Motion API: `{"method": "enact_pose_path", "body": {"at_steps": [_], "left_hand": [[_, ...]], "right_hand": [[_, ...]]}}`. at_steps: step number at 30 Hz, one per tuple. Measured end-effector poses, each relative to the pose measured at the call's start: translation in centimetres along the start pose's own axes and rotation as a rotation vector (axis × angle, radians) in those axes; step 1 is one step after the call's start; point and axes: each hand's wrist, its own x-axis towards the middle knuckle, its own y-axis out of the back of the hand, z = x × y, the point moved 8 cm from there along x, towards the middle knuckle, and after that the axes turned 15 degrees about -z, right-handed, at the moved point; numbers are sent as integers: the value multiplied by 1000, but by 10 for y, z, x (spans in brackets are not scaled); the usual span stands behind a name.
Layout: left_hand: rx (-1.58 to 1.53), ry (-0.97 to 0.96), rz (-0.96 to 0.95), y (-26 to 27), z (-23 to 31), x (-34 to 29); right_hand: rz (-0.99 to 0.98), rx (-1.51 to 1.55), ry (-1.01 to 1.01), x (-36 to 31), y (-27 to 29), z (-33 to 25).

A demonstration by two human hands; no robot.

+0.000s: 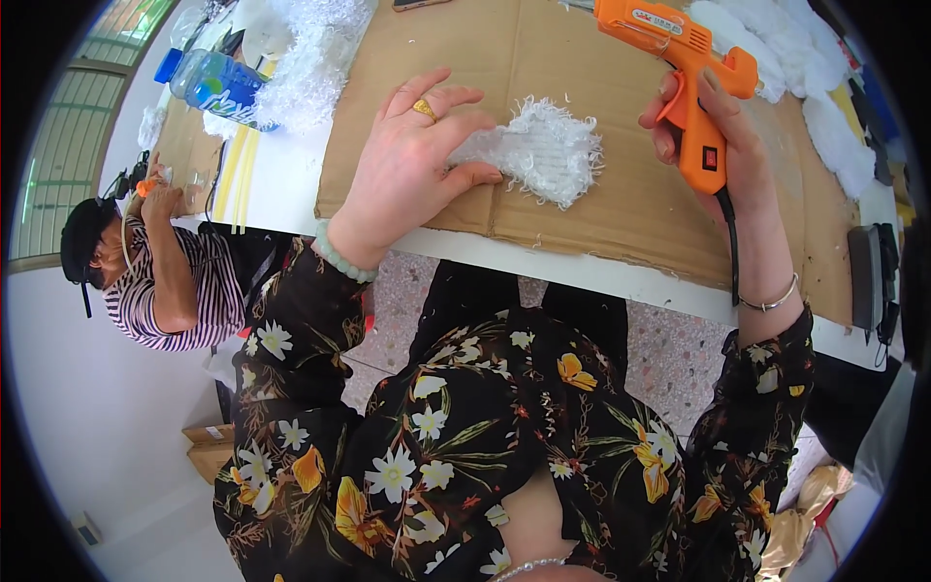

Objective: Apply hot glue to a craft base and attach white fiber material.

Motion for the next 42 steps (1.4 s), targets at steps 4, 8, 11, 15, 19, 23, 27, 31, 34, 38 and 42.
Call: {"method": "enact_pose_path", "body": {"at_steps": [4, 8, 11, 15, 19, 23, 27, 31, 34, 38, 42], "left_hand": [[-52, 10, -39, -6, -3, 7], [-43, -46, -93, -9, 0, 4], [-36, -54, -84, -8, 1, 3], [-48, -50, -88, -7, 3, 5], [-122, 34, -111, -5, 2, 11], [-129, 6, -139, -10, 1, 12], [-60, -68, -198, -11, 6, 9], [-89, -51, -198, -9, 8, 12], [-225, -1, -170, -7, 4, 18], [-364, 43, -168, -5, -6, 18], [-162, 30, -110, -7, -3, 25]], "right_hand": [[-5, -11, 3, -1, 0, -1], [-15, -3, 12, 0, -2, -1], [-24, 0, 4, 1, -2, 0], [-3, 10, -2, -2, -4, -2], [-2, 13, 0, -1, -2, -1], [-14, 0, 1, -1, -2, -2], [-23, -21, 11, -1, -7, -5], [-13, -4, 11, -1, -5, -2], [-11, -14, 4, -2, -4, -2], [0, -123, -4, -2, -7, -10], [24, -113, 16, -4, -3, -14]]}}
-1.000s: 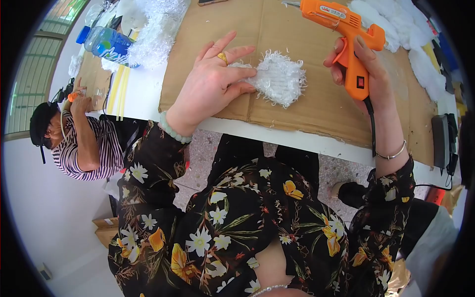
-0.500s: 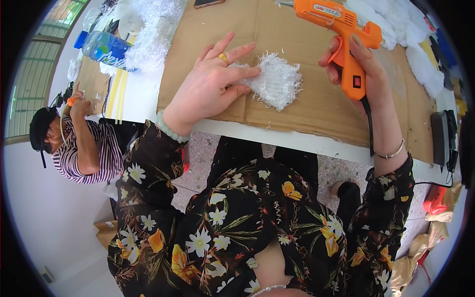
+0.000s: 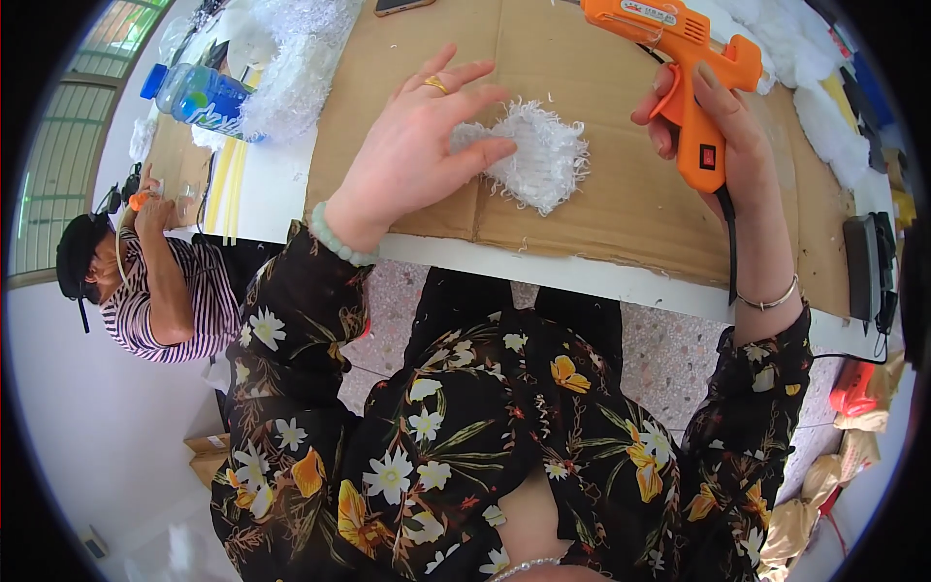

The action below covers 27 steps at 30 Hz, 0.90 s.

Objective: Apply hot glue to a craft base and attach white fiber material.

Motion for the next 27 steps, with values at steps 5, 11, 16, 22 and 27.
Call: {"method": "enact_pose_path", "body": {"at_steps": [5, 11, 16, 22, 27], "left_hand": [[203, -46, -56, -9, 12, 1], [250, -92, -79, -10, 19, 7], [21, -77, 35, -2, 10, 3], [-162, 22, 162, 1, -12, 4], [99, 38, 95, -4, -1, 16]], "right_hand": [[-16, -8, 1, 1, -2, 1], [-3, -3, -5, 0, -2, 1], [-37, -53, -20, 0, -5, -6], [-146, -266, -97, -11, 4, -19], [-187, -440, -257, -18, -6, -18]]}}
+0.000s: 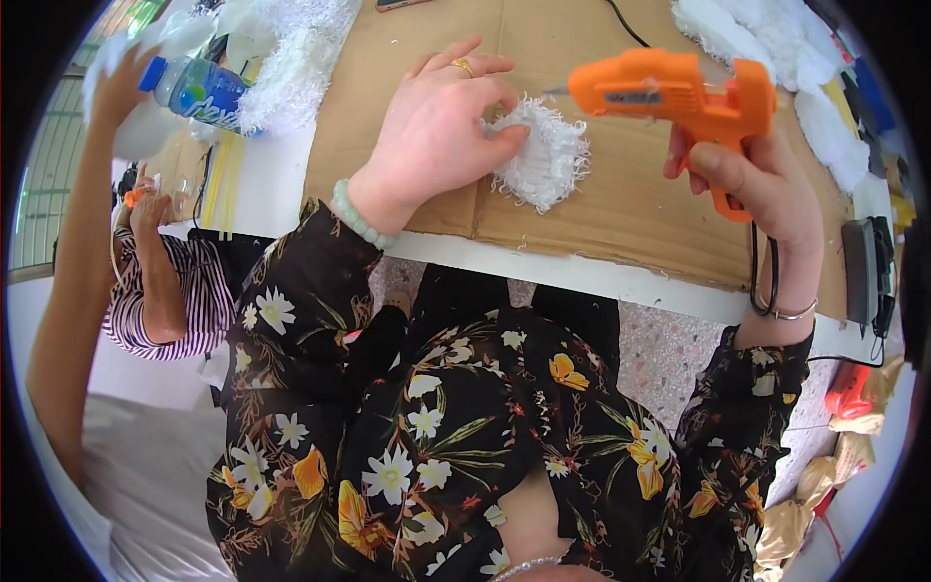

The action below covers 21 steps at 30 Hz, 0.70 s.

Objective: Apply hot glue to a craft base and attach white fiber material.

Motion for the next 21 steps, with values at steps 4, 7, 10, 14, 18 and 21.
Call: {"method": "enact_pose_path", "body": {"at_steps": [4, 7, 10, 14, 18, 21], "left_hand": [[42, -22, -4, -4, -3, 5], [-25, -19, -18, -8, -10, 9], [-88, -3, -36, -8, -12, 9], [-98, 12, -54, -4, -13, 8], [-159, 24, -56, -13, -18, 13], [-183, 33, 28, 2, -20, 6]], "right_hand": [[-151, -128, -116, 9, -12, 5], [-171, -266, -125, 13, -17, 5], [-85, -318, 10, 16, -25, -8], [-81, -357, 10, 22, -30, -13], [-60, -487, 40, 26, -31, -12], [-69, -534, 19, 30, -34, -21]]}}
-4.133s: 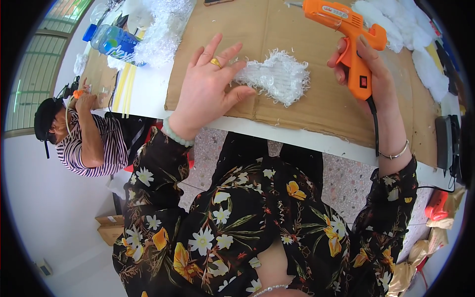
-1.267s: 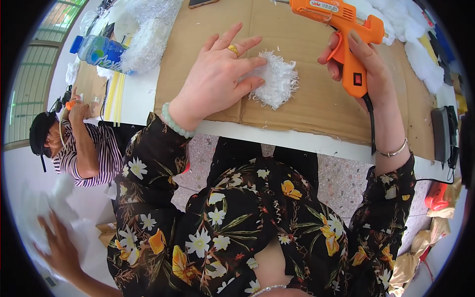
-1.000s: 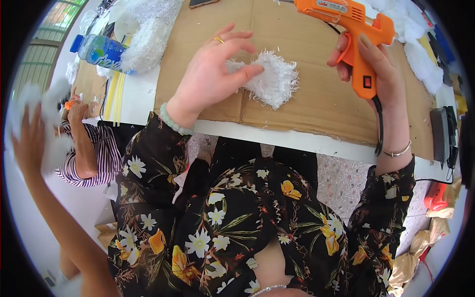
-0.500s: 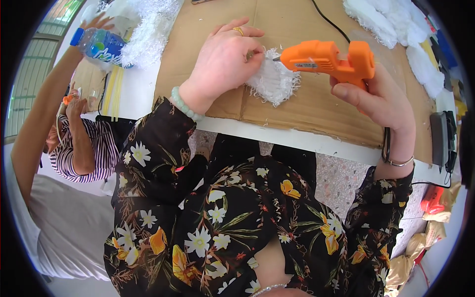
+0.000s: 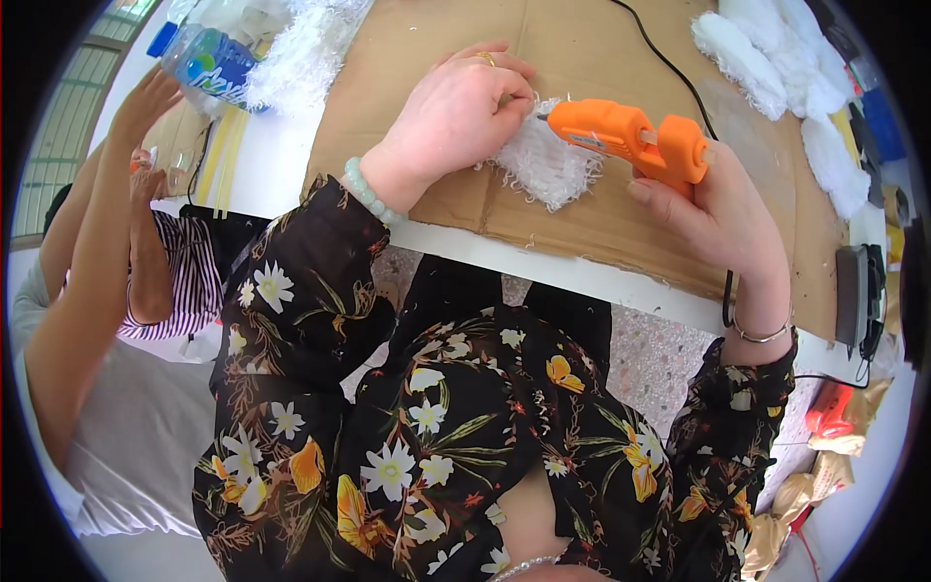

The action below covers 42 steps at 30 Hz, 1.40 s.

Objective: Apply hot glue to a craft base and attach white fiber material.

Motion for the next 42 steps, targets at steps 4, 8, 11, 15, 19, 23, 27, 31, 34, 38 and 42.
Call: {"method": "enact_pose_path", "body": {"at_steps": [4, 8, 11, 15, 19, 23, 27, 31, 34, 38, 42], "left_hand": [[-20, -13, -1, -1, 0, 2], [-35, 16, 1, -2, -2, 0], [-31, 16, -40, -3, -2, 1], [-21, 14, -73, -4, -1, 0], [-9, 11, -72, -4, -1, -1], [-17, 8, -84, -5, -1, -1], [-9, 2, -75, -6, -1, 0], [-18, 0, -82, -6, -2, 0], [-29, 12, -93, -6, -3, 1], [-23, 1, -78, -5, -1, 0], [-29, -22, -27, -5, -1, -4]], "right_hand": [[12, -26, -53, 2, -1, 1], [-3, -84, -81, 4, -2, 4], [1, -70, -114, 3, -4, 8], [23, -84, -121, 3, -4, 9], [15, -90, -130, 4, -4, 5], [0, -96, -136, 4, -6, 4], [-1, -130, -112, 4, -6, 5], [-38, -146, -141, 5, -8, 7], [-17, -186, -84, 5, -7, 5], [-41, -155, -103, 3, -6, 8], [-13, 98, -94, -6, 2, 26]]}}
